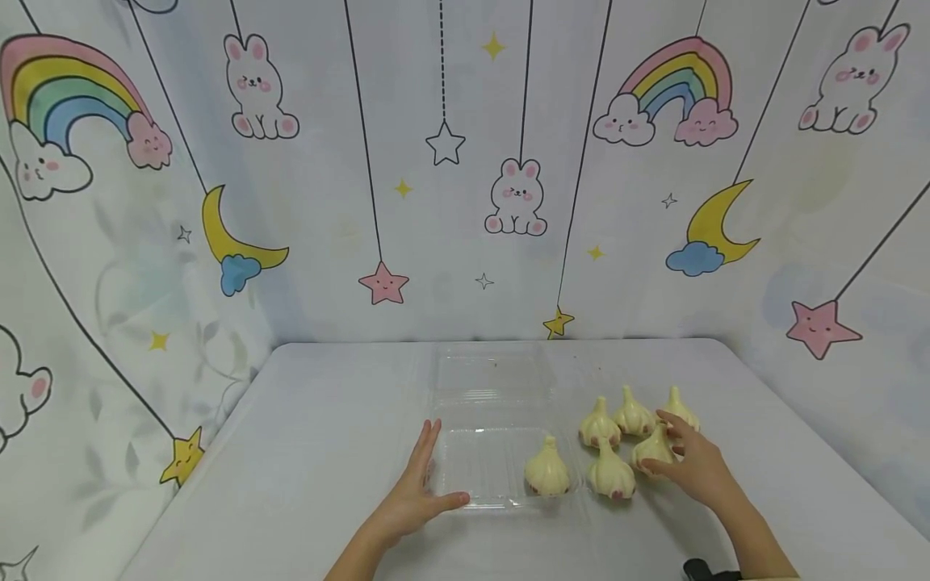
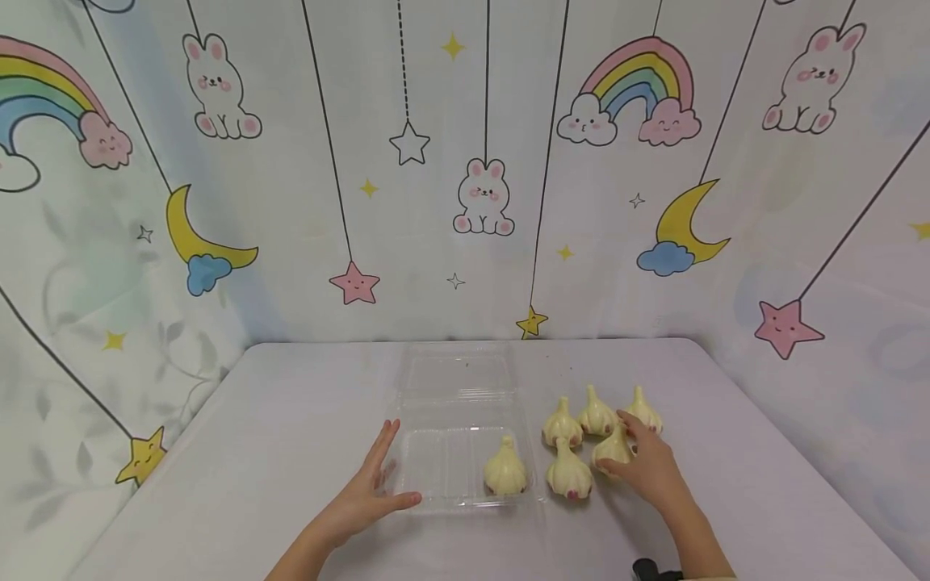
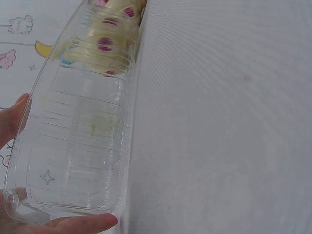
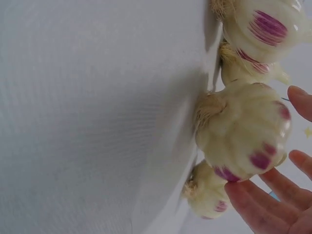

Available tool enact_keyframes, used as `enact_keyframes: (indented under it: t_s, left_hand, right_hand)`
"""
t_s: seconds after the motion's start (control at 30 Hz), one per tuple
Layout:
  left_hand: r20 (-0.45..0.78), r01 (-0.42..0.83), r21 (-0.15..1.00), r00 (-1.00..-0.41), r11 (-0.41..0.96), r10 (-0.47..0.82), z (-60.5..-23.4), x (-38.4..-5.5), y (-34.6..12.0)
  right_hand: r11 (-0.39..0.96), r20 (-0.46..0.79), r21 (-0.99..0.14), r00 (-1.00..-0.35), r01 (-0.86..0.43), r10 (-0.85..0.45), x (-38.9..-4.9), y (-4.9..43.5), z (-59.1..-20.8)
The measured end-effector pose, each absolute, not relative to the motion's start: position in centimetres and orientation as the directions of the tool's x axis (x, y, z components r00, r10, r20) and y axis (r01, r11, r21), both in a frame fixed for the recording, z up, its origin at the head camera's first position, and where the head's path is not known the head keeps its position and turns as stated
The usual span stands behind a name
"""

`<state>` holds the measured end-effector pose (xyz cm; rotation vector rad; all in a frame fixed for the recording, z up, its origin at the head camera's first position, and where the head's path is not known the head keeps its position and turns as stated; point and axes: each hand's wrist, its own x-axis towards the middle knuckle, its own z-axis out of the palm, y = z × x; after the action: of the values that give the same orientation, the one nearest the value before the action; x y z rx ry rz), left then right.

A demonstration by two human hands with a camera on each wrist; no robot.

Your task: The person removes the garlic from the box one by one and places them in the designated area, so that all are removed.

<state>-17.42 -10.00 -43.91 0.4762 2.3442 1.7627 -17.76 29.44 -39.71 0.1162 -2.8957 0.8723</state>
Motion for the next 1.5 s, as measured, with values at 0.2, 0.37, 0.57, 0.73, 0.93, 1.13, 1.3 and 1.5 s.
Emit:
enact_keyframes:
  t_s: [0.2, 0.37, 0.57, 0.73, 0.93, 1.13, 1.3, 1.5]
  left_hand:
    - [0.053, 0.148, 0.958, -0.934, 0.246, 0.354, -43.9, -17.5, -10.0]
    - [0.052, 0.146, 0.958, -0.935, 0.246, 0.351, -43.9, -17.5, -10.0]
    - [0.046, 0.142, 0.957, -0.936, 0.255, 0.348, -43.8, -17.4, -10.0]
    - [0.049, 0.145, 0.956, -0.937, 0.257, 0.345, -43.8, -17.4, -10.0]
    - [0.052, 0.149, 0.952, -0.939, 0.267, 0.339, -43.9, -17.5, -9.9]
    - [0.061, 0.156, 0.955, -0.935, 0.252, 0.348, -43.9, -17.5, -10.0]
    - [0.065, 0.160, 0.956, -0.934, 0.246, 0.352, -43.9, -17.4, -10.1]
    - [0.064, 0.159, 0.956, -0.934, 0.248, 0.351, -43.9, -17.4, -10.0]
  right_hand:
    - [0.799, 0.098, -0.591, -0.993, -0.107, -0.061, -18.2, 29.4, -40.0]
    - [0.777, 0.139, -0.605, -0.984, -0.171, -0.109, -18.6, 29.1, -40.2]
    - [0.781, 0.153, -0.596, -0.981, -0.186, -0.117, -18.7, 29.1, -40.2]
    - [0.786, 0.160, -0.589, -0.981, -0.187, -0.113, -18.4, 29.0, -39.9]
    - [0.790, 0.172, -0.583, -0.979, -0.188, -0.107, -18.2, 29.3, -39.8]
    - [0.784, 0.194, -0.586, -0.975, -0.203, -0.108, -18.1, 29.3, -39.8]
    - [0.785, 0.202, -0.585, -0.974, -0.205, -0.105, -17.9, 29.0, -39.4]
    - [0.785, 0.211, -0.585, -0.973, -0.202, -0.092, -17.8, 28.6, -38.9]
